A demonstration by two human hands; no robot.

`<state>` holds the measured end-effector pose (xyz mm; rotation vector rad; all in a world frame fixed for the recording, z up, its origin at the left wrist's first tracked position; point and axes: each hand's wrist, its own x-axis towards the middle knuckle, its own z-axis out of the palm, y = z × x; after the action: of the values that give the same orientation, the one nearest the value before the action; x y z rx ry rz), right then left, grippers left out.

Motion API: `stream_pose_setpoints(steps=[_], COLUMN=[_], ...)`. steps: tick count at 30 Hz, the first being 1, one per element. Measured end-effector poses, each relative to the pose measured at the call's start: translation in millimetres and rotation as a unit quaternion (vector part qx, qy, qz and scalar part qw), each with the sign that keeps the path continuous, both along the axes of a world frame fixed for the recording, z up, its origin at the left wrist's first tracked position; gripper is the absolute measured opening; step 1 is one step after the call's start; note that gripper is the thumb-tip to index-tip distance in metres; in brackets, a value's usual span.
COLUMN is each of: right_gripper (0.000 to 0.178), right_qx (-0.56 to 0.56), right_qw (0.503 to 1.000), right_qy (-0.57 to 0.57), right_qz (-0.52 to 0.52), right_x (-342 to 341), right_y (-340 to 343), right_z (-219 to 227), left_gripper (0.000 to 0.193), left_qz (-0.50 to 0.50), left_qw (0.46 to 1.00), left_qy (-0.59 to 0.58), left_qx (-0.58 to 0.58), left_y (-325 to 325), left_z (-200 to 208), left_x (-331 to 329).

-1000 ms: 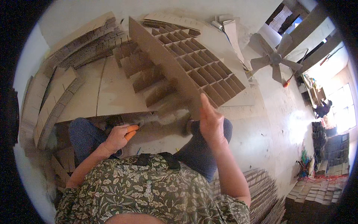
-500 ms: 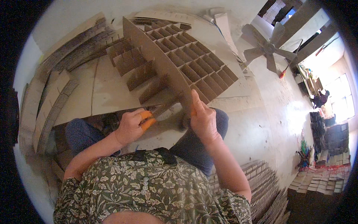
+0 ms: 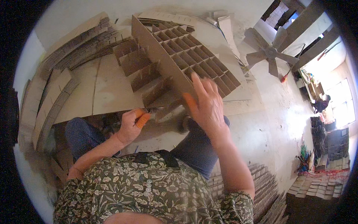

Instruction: The person sits on the floor and repeatedly picks up pre-cut cardboard pieces, folds them along scored lines, and stacks them into a growing pile. The hands manipulate each piece individually, aligning and folding the tabs to form small compartments.

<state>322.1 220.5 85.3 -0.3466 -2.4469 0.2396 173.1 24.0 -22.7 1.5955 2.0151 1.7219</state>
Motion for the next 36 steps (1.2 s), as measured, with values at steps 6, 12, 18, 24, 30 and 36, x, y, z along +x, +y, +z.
stream_pose_setpoints(steps=[6,12,18,24,30,36], right_gripper=[0.051,0.030,0.028,0.025,0.026,0.041], right_qx=[-0.054,-0.043,0.010,0.028,0.015,0.076], right_qw=[0.990,0.983,0.988,0.992,0.990,0.980], right_qy=[-0.123,-0.178,-0.149,-0.116,-0.138,-0.186], right_qz=[0.045,0.029,0.027,0.041,0.001,0.000], right_x=[-62,-60,-72,-80,-85,-97], right_y=[18,17,17,22,21,25], right_z=[-5,-7,-15,-23,-6,-13], left_gripper=[0.011,0.010,0.012,0.012,0.014,0.016], left_qz=[0.053,0.065,0.015,0.036,0.040,0.052], left_qw=[0.998,0.995,1.000,0.999,0.999,0.998], left_qy=[-0.046,-0.068,-0.002,0.010,0.018,0.017], left_qx=[0.009,-0.016,0.006,-0.015,-0.009,-0.012], left_y=[-13,-18,-14,-21,-14,-19], left_z=[-12,-25,-31,-30,-32,-33], left_x=[-13,-20,-20,-26,-21,-25])
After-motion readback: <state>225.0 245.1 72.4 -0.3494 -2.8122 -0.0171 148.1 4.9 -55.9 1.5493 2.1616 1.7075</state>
